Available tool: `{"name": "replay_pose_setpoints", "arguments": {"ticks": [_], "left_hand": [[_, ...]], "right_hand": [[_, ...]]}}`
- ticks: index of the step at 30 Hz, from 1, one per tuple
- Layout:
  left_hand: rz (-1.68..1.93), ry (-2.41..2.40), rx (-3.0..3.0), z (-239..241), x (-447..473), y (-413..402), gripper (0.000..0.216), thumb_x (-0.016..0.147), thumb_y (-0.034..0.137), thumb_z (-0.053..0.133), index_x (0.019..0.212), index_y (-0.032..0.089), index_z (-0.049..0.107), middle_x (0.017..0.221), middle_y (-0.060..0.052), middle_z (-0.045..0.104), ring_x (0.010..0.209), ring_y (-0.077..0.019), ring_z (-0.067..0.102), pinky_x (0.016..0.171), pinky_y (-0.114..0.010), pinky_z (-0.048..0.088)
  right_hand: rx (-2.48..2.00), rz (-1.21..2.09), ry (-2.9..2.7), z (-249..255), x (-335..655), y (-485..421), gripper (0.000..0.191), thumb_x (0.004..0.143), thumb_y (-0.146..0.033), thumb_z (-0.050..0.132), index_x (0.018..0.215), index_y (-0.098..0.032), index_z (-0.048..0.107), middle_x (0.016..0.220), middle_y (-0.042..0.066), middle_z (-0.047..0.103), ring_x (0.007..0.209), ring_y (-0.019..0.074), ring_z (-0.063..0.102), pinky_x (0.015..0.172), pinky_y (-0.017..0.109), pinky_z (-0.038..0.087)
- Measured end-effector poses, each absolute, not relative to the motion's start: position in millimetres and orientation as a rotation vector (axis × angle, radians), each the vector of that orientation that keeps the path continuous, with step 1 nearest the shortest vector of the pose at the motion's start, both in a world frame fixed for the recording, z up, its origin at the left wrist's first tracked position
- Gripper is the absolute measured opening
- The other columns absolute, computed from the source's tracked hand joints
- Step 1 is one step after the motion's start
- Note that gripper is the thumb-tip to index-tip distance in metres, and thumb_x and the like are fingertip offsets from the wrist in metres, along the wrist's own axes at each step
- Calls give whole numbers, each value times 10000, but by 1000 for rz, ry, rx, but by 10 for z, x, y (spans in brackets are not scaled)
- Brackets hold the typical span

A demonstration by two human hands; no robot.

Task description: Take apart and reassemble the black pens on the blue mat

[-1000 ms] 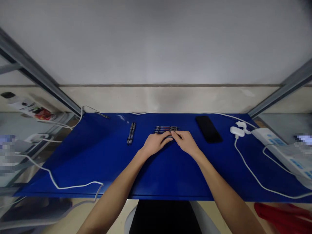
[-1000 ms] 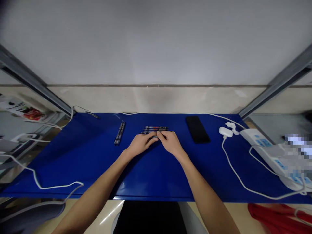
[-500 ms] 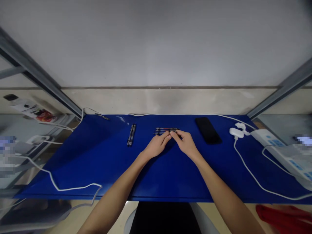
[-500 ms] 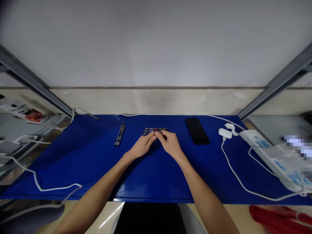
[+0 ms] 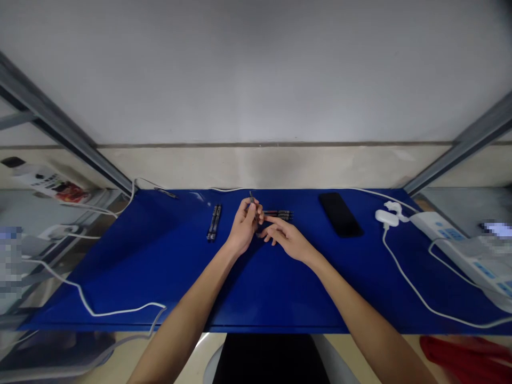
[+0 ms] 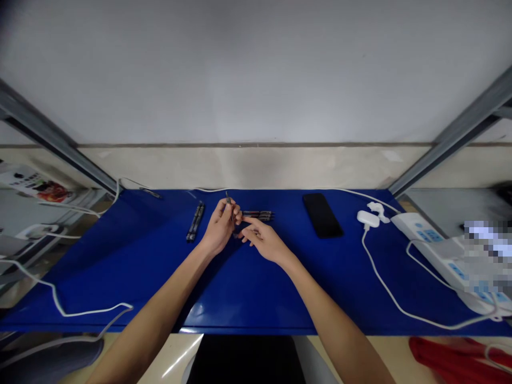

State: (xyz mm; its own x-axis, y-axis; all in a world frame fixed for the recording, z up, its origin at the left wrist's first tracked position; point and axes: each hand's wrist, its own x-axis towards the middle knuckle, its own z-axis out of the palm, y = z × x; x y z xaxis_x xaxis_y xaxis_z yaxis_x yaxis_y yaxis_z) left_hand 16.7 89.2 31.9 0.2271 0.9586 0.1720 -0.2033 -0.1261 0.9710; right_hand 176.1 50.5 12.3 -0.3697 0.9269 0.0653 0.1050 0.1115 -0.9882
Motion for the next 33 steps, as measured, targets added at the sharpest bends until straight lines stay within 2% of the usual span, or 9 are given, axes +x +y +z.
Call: {"name": "replay_pose_setpoints", "arguments": {"ticks": [3, 6, 9, 12, 18, 21, 24, 29, 33], "left_hand": [[1257, 745, 1236, 330, 179, 898, 242, 995, 486, 348, 1104, 271, 331, 1091, -52, 627, 967, -137, 638, 829, -303, 486], [1223, 718, 1238, 368, 176, 889, 221, 1017, 489, 262, 1087, 281, 291, 1362, -99, 554, 1201, -177, 583, 932, -372, 462], [1202, 719, 1264, 412, 171, 867, 231, 1014, 514, 246, 1063, 290, 282, 1433, -99, 510, 1283, -193, 528, 943, -402, 457], [1228, 625, 1205, 432, 173, 848, 226, 1008, 507, 303, 1045, 285, 294, 1455, -104, 489, 1303, -207, 509, 940, -411, 458], [1267, 667, 1094, 333, 138, 920, 299, 937, 494, 512, 1021, 209, 482, 1326, -129, 596, 1105, -222, 633, 802, -311, 506], [1311, 833, 1100, 243, 100, 983, 362, 868, 483, 622, 980, 140, 629, 1046, -120, 706, 841, -171, 676, 671, -249, 500], [1310, 901, 1031, 192, 78, 1013, 372, 820, 456, 690, 950, 107, 687, 801, -78, 711, 738, -155, 671, 673, -254, 510], [1286, 793, 955, 221, 65, 1018, 359, 810, 420, 716, 963, 97, 680, 935, -127, 739, 779, -159, 694, 749, -277, 536], [1264, 764, 974, 250, 38, 1027, 369, 817, 426, 710, 956, 86, 673, 915, -139, 744, 728, -151, 696, 753, -280, 543]], "right_hand": [[-1091, 1267, -1657, 179, 1782, 508, 446, 955, -426, 504, 1347, -213, 516, 1055, 92, 701, 895, 189, 668, 717, 313, 529], [-1188, 1015, -1702, 238, 1792, 500, 320, 930, -414, 548, 1172, -226, 642, 1059, 74, 694, 848, 182, 650, 736, 321, 512], [-1243, 827, -1706, 249, 1792, 495, 234, 910, -395, 578, 1037, -222, 673, 952, 50, 698, 741, 165, 617, 706, 310, 492], [-1255, 937, -1735, 226, 1793, 500, 226, 926, -394, 550, 929, -201, 668, 790, 26, 673, 655, 153, 596, 642, 287, 474], [-1251, 963, -1670, 223, 1882, 543, 231, 936, -356, 534, 848, -184, 660, 720, 19, 648, 645, 155, 611, 641, 277, 476], [-1276, 722, -1660, 258, 1980, 571, 210, 935, -338, 545, 992, -197, 690, 777, 35, 659, 670, 170, 619, 658, 294, 476], [-1291, 518, -1691, 290, 2047, 582, 221, 944, -333, 544, 1039, -213, 703, 785, 43, 650, 676, 179, 606, 644, 299, 454], [-1229, 415, -1786, 294, 2047, 565, 214, 954, -320, 540, 1011, -212, 715, 796, 48, 649, 687, 181, 595, 638, 299, 435], [-1198, 455, -1820, 279, 2035, 548, 229, 961, -310, 525, 918, -202, 723, 775, 47, 648, 663, 172, 587, 602, 289, 428]]}}
